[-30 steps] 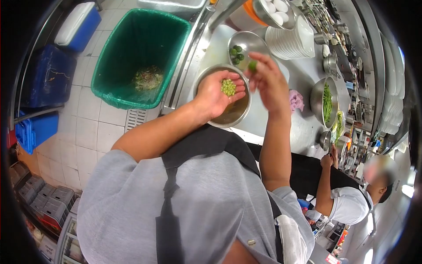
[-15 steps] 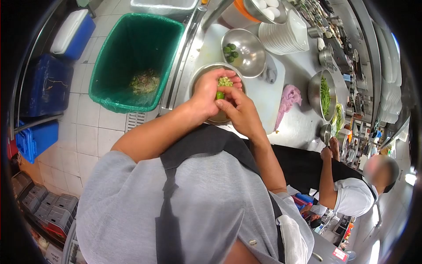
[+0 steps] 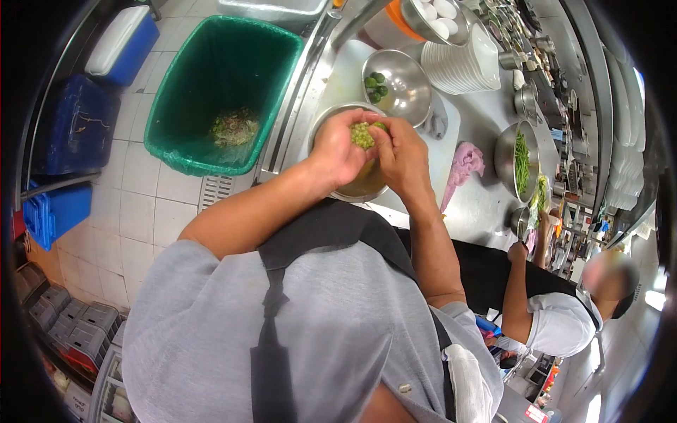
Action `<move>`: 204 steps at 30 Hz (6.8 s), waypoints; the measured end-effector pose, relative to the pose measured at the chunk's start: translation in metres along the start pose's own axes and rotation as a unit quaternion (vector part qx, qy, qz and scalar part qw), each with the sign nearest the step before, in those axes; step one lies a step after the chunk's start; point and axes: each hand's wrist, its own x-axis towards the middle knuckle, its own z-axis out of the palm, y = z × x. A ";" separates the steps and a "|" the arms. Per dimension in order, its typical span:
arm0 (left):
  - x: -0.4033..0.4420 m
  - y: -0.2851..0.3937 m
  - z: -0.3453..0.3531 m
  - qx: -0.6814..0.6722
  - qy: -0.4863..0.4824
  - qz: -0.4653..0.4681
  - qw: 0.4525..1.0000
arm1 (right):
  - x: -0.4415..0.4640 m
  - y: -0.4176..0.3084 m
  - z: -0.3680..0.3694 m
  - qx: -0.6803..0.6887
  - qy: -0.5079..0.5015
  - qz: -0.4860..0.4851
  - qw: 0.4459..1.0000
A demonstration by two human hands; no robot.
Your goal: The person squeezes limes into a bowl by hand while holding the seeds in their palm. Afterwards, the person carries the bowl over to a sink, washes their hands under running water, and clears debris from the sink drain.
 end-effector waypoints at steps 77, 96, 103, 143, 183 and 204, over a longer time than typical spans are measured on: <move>0.001 -0.002 -0.002 -0.032 0.020 -0.010 0.999 | -0.006 0.025 0.015 0.103 0.050 0.098 0.989; -0.003 -0.004 0.005 -0.021 0.023 -0.041 0.999 | 0.085 0.047 -0.027 -0.072 0.035 0.039 0.996; -0.002 -0.003 0.001 -0.009 0.026 -0.030 0.999 | 0.097 0.115 0.027 -0.274 -0.114 0.116 0.948; -0.002 -0.004 0.001 -0.016 0.021 -0.012 1.000 | -0.011 0.017 0.019 0.011 0.098 0.001 0.995; 0.002 -0.005 -0.002 -0.042 0.005 -0.034 0.999 | 0.003 0.004 -0.033 0.071 -0.007 0.008 0.997; -0.001 -0.006 0.001 -0.023 0.030 -0.019 0.999 | -0.013 0.025 0.018 0.018 0.079 0.046 0.996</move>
